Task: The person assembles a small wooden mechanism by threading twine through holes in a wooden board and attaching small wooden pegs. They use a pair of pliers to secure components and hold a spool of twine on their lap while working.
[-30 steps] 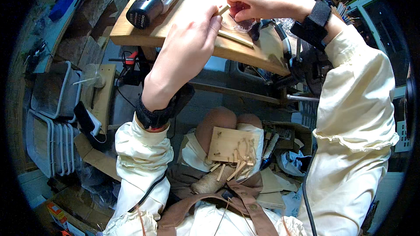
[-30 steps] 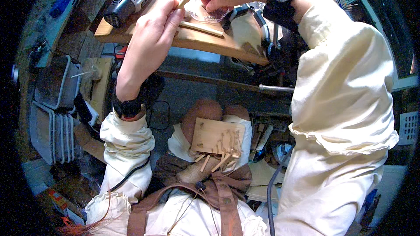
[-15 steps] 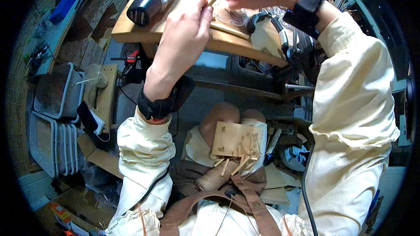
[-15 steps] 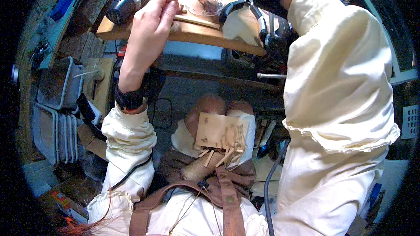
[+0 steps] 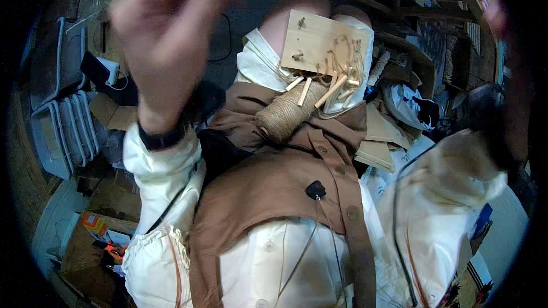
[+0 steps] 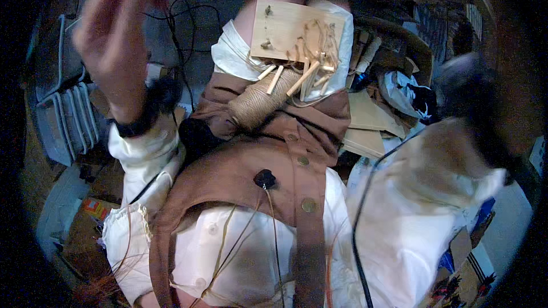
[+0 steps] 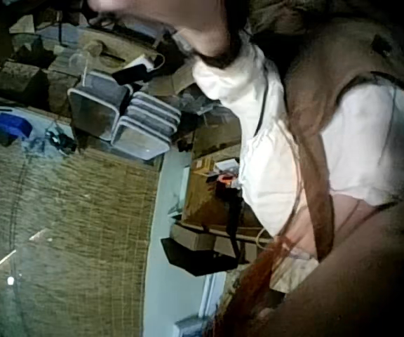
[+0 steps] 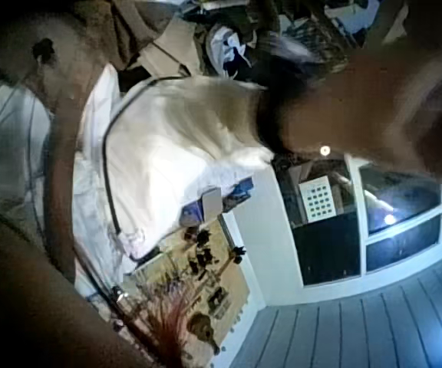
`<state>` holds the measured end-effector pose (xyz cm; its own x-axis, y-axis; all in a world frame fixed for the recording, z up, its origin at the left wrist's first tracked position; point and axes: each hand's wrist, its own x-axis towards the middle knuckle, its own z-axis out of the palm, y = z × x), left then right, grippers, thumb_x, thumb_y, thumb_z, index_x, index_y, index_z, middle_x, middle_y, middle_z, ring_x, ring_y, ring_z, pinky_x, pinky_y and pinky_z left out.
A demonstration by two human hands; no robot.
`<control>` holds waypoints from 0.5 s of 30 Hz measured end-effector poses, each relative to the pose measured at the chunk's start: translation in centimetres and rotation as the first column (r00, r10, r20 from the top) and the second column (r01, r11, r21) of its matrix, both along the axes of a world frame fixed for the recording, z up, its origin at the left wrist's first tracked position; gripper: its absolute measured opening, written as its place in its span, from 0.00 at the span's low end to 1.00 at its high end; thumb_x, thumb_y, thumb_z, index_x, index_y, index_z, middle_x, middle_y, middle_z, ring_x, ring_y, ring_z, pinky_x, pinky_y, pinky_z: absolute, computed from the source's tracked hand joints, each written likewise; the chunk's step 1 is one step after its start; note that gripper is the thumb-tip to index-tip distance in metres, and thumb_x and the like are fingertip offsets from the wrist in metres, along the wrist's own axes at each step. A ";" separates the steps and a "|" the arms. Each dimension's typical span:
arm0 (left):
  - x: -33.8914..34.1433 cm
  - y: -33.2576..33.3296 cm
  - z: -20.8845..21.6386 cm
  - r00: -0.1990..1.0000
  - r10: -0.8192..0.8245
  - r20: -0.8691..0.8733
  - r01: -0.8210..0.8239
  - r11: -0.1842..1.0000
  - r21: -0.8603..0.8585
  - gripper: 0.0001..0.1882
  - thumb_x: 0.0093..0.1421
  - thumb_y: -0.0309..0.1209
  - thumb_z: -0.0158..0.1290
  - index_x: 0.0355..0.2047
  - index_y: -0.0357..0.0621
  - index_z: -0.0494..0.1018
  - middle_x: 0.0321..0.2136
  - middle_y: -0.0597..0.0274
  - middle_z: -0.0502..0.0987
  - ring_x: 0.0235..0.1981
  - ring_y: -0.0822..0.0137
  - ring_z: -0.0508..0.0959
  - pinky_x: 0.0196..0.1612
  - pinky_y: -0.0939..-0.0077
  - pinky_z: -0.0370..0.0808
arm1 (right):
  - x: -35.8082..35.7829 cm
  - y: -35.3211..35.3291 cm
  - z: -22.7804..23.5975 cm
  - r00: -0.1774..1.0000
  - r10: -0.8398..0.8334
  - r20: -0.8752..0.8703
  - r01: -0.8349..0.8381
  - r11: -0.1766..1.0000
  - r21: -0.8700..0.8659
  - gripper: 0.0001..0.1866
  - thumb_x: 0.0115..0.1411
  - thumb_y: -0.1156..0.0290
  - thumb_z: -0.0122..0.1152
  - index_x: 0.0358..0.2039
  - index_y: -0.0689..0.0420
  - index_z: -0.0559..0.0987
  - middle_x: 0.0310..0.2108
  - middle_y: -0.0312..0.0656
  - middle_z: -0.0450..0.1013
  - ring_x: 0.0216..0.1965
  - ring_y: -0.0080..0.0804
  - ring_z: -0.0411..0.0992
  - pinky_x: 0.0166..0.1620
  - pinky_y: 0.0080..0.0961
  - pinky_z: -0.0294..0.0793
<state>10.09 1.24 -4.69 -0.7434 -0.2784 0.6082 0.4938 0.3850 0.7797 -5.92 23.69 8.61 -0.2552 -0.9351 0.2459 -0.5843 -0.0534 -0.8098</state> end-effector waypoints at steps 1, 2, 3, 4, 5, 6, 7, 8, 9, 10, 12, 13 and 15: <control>2.4 1.6 -0.6 0.990 -0.039 0.132 0.020 0.990 0.143 0.11 0.63 0.24 0.48 0.44 0.34 0.73 0.34 0.53 0.79 0.29 0.67 0.78 0.31 0.77 0.74 | 1.0 0.7 -2.1 0.992 0.026 0.124 -0.018 0.998 -0.060 0.04 0.59 0.75 0.55 0.33 0.60 0.72 0.29 0.43 0.70 0.26 0.28 0.72 0.29 0.21 0.74; 4.3 3.8 -1.0 0.970 -0.121 0.210 0.052 0.950 0.307 0.12 0.62 0.22 0.49 0.45 0.33 0.73 0.36 0.52 0.79 0.30 0.67 0.79 0.32 0.78 0.75 | 2.8 1.4 -3.4 0.975 0.022 0.222 -0.001 0.995 -0.096 0.03 0.59 0.75 0.55 0.33 0.60 0.72 0.29 0.44 0.70 0.26 0.28 0.72 0.29 0.21 0.75; 5.3 5.4 -1.4 0.941 -0.195 0.275 0.060 0.900 0.431 0.12 0.60 0.21 0.52 0.44 0.34 0.74 0.33 0.55 0.79 0.31 0.70 0.79 0.33 0.81 0.76 | 4.7 2.1 -4.5 0.951 -0.027 0.308 0.069 0.990 -0.125 0.03 0.59 0.75 0.55 0.33 0.60 0.72 0.30 0.44 0.70 0.27 0.29 0.72 0.29 0.21 0.75; 6.2 6.6 -1.6 0.904 -0.247 0.348 0.025 0.845 0.535 0.12 0.57 0.19 0.55 0.42 0.34 0.76 0.30 0.57 0.80 0.32 0.73 0.80 0.35 0.83 0.77 | 6.4 2.4 -6.4 0.913 -0.064 0.402 0.137 0.978 -0.156 0.03 0.59 0.75 0.55 0.33 0.60 0.72 0.30 0.45 0.70 0.27 0.29 0.72 0.29 0.21 0.75; 7.1 7.3 -1.6 0.880 -0.261 0.396 0.025 0.859 0.511 0.12 0.58 0.19 0.53 0.43 0.32 0.75 0.33 0.54 0.79 0.32 0.70 0.80 0.37 0.80 0.77 | 8.5 2.4 -8.2 0.869 -0.088 0.487 0.200 0.963 -0.183 0.03 0.59 0.75 0.54 0.33 0.60 0.71 0.30 0.45 0.70 0.27 0.29 0.73 0.29 0.21 0.76; 7.3 7.8 -1.5 0.847 -0.297 0.441 0.049 0.869 0.492 0.13 0.59 0.18 0.51 0.45 0.31 0.74 0.36 0.51 0.79 0.33 0.67 0.80 0.38 0.77 0.78 | 10.2 2.3 -9.3 0.816 -0.176 0.550 0.335 0.920 -0.203 0.03 0.57 0.78 0.54 0.32 0.61 0.70 0.30 0.44 0.69 0.26 0.29 0.70 0.29 0.21 0.74; 7.1 8.1 -1.5 0.855 -0.302 0.420 0.112 0.901 0.420 0.13 0.58 0.18 0.52 0.44 0.31 0.74 0.34 0.52 0.79 0.32 0.68 0.80 0.37 0.78 0.78 | 11.4 2.5 -9.9 0.743 -0.209 0.635 0.398 0.902 -0.169 0.03 0.55 0.80 0.52 0.31 0.61 0.70 0.29 0.44 0.68 0.26 0.29 0.69 0.29 0.21 0.72; 7.1 8.5 -1.2 0.835 -0.330 0.441 0.113 0.886 0.450 0.13 0.58 0.18 0.52 0.44 0.31 0.74 0.34 0.53 0.79 0.31 0.68 0.80 0.36 0.78 0.78 | 12.2 2.6 -10.4 0.717 -0.224 0.660 0.416 0.897 -0.147 0.03 0.55 0.81 0.49 0.31 0.62 0.69 0.29 0.44 0.67 0.25 0.29 0.69 0.28 0.21 0.72; 7.1 9.0 -0.9 0.812 -0.358 0.461 0.112 0.871 0.479 0.13 0.58 0.18 0.52 0.44 0.31 0.74 0.34 0.53 0.79 0.31 0.68 0.80 0.36 0.78 0.78 | 12.7 2.9 -10.7 0.634 -0.204 0.746 0.447 0.884 -0.138 0.04 0.55 0.83 0.51 0.32 0.63 0.70 0.29 0.44 0.69 0.26 0.27 0.70 0.30 0.20 0.73; 7.2 9.4 -0.5 0.786 -0.388 0.482 0.112 0.855 0.506 0.13 0.58 0.18 0.52 0.44 0.32 0.74 0.34 0.53 0.80 0.31 0.69 0.80 0.35 0.78 0.78 | 13.2 3.3 -10.8 0.539 -0.179 0.823 0.480 0.868 -0.125 0.06 0.55 0.84 0.53 0.33 0.64 0.70 0.29 0.44 0.71 0.27 0.26 0.72 0.32 0.20 0.74; 7.5 10.2 -0.1 0.785 -0.354 0.508 0.121 0.892 0.435 0.12 0.57 0.18 0.53 0.43 0.32 0.75 0.32 0.54 0.80 0.30 0.69 0.80 0.32 0.79 0.77 | 13.5 4.1 -10.9 0.514 -0.187 0.837 0.513 0.849 -0.125 0.05 0.54 0.85 0.51 0.33 0.64 0.70 0.28 0.44 0.71 0.26 0.25 0.72 0.32 0.20 0.75; 7.7 10.6 -0.2 0.792 -0.353 0.498 0.141 0.900 0.413 0.12 0.57 0.18 0.53 0.42 0.32 0.76 0.32 0.54 0.80 0.29 0.69 0.80 0.32 0.79 0.77 | 13.7 4.4 -11.0 0.503 -0.195 0.842 0.533 0.837 -0.125 0.05 0.54 0.85 0.51 0.32 0.64 0.70 0.28 0.44 0.71 0.25 0.25 0.72 0.31 0.20 0.75; 8.0 11.0 -0.8 0.812 -0.348 0.469 0.209 0.923 0.322 0.09 0.60 0.20 0.51 0.41 0.32 0.74 0.31 0.56 0.79 0.30 0.71 0.79 0.34 0.80 0.75 | 14.1 5.4 -11.3 0.491 -0.221 0.842 0.534 0.840 -0.091 0.05 0.54 0.85 0.49 0.32 0.64 0.70 0.27 0.44 0.71 0.25 0.25 0.72 0.32 0.20 0.76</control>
<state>18.12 12.26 -5.50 -0.9933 -0.0977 0.0612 0.0558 0.0563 0.9969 8.15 29.09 -2.68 -0.7941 -0.6078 0.0003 0.2415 -0.3160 -0.9175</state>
